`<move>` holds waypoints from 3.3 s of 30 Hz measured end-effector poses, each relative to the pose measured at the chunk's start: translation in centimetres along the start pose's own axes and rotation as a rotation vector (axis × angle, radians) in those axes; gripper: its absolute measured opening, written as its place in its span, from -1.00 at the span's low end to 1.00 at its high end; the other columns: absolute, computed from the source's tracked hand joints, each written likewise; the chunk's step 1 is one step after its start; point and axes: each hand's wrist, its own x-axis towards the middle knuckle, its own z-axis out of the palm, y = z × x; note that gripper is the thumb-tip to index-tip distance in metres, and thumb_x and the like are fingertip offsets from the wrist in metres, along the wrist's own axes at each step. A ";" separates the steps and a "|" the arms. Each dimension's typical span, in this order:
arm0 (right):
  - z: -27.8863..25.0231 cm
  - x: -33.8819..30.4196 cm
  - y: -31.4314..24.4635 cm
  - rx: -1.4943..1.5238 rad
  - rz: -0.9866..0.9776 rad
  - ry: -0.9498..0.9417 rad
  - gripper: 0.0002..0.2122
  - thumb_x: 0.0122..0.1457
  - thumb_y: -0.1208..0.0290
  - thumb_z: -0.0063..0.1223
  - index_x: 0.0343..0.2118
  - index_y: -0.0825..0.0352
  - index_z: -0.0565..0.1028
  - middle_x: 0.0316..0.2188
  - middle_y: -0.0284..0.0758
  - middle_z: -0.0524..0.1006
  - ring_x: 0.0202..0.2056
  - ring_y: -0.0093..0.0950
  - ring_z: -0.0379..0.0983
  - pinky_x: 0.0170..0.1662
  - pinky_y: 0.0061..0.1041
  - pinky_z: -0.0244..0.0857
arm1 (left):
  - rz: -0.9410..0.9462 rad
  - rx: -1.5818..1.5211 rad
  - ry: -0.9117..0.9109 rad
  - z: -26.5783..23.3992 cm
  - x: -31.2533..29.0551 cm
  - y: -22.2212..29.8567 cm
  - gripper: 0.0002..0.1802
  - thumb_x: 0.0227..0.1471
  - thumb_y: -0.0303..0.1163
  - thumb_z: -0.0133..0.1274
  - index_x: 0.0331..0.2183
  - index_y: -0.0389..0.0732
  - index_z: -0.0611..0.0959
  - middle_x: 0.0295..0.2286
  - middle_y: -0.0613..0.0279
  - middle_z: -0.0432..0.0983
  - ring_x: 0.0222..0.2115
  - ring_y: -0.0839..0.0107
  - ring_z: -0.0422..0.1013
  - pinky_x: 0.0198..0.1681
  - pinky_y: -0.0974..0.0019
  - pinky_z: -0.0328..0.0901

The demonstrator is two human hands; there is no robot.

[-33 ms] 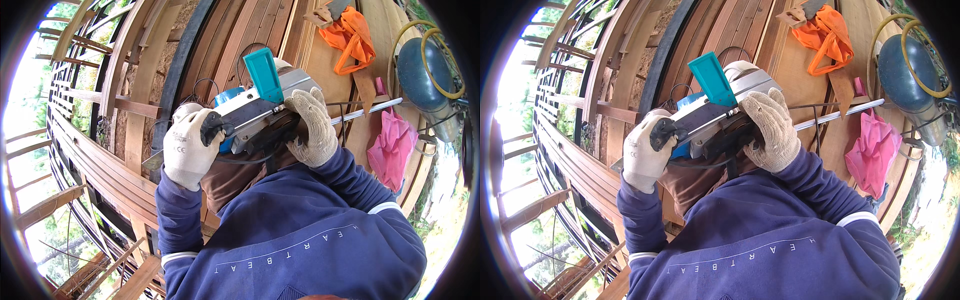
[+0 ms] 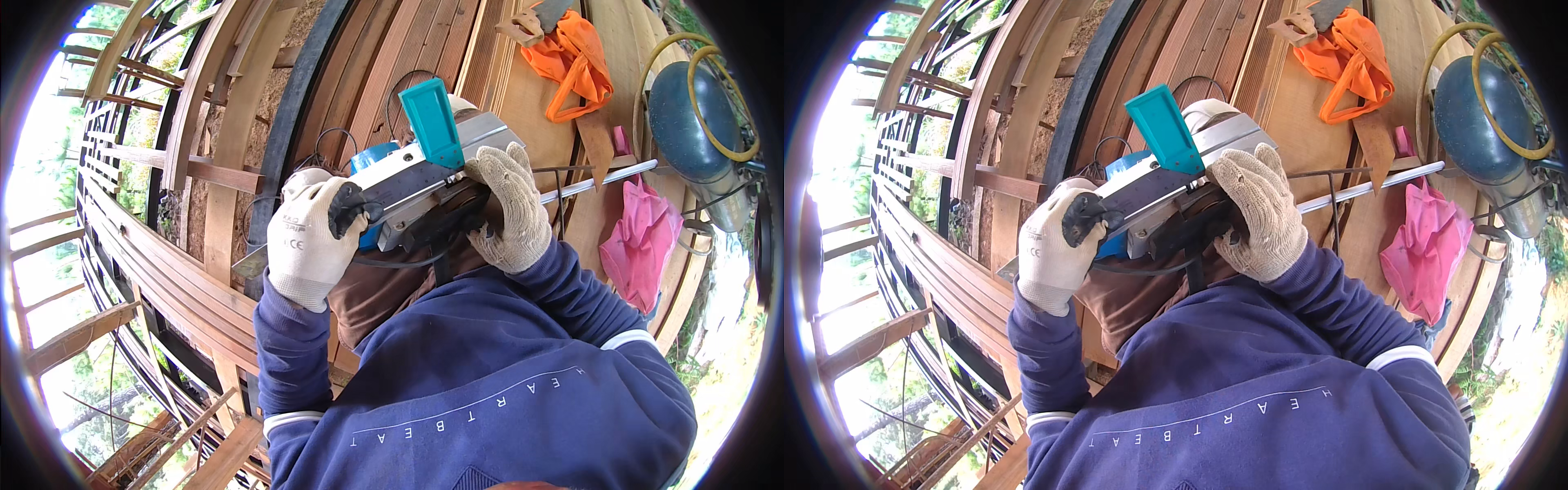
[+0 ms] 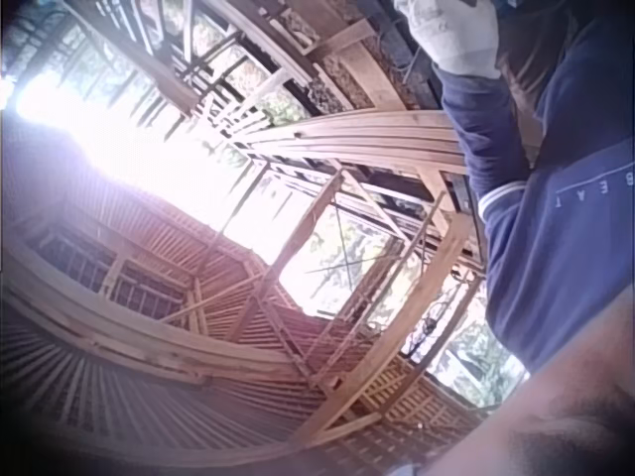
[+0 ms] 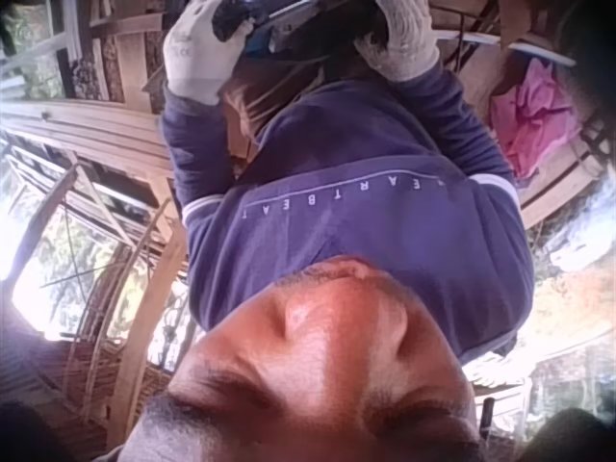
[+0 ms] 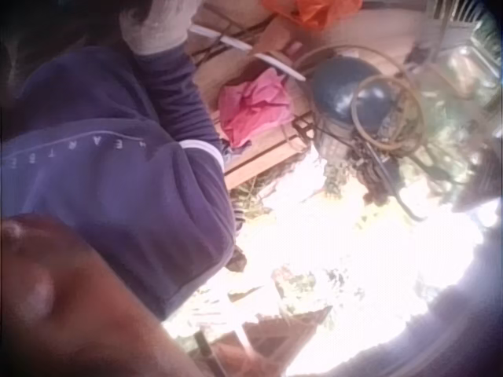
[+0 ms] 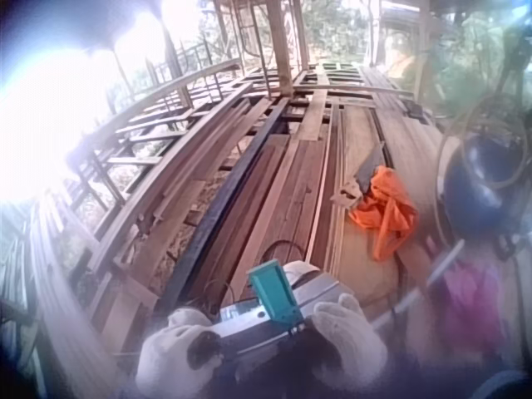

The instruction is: The person uses a ruler to check the blades of an electric planer while it is held in their lap, then uses a screwdriver to tighten components on the base of the tool.

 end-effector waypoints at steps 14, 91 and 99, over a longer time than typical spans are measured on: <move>-0.1 -0.1 0.1 -0.014 -0.010 -0.016 -0.17 -0.32 0.54 0.25 0.23 0.41 0.36 0.13 -0.09 0.47 0.25 -0.06 0.32 0.41 0.10 -0.07 | -0.024 0.036 -0.032 0.0 -0.1 0.2 -0.63 -0.22 -0.56 0.30 -0.25 -0.25 0.64 -0.18 0.12 0.59 -0.17 0.07 0.56 -0.06 0.21 0.42; 0.7 4.8 -0.5 0.209 0.002 -0.014 -0.43 -0.13 0.60 0.16 0.08 0.29 0.46 0.04 -0.15 0.52 0.07 -0.11 0.44 0.18 -0.24 0.34 | -0.091 -0.160 -0.180 -0.3 3.3 -4.2 -0.81 0.06 -0.28 0.20 -0.33 -0.19 0.64 -0.48 0.04 0.60 -0.41 0.05 0.54 -0.29 0.15 0.38; 0.8 4.9 -0.1 0.132 0.011 -0.042 -0.45 -0.09 0.58 0.18 0.09 0.30 0.45 0.04 -0.16 0.53 0.03 -0.13 0.50 0.16 -0.27 0.38 | -0.085 -0.080 -0.202 -0.4 3.4 -4.3 -0.76 0.07 -0.20 0.21 -0.28 -0.15 0.67 -0.37 -0.01 0.63 -0.27 -0.03 0.55 -0.18 0.06 0.41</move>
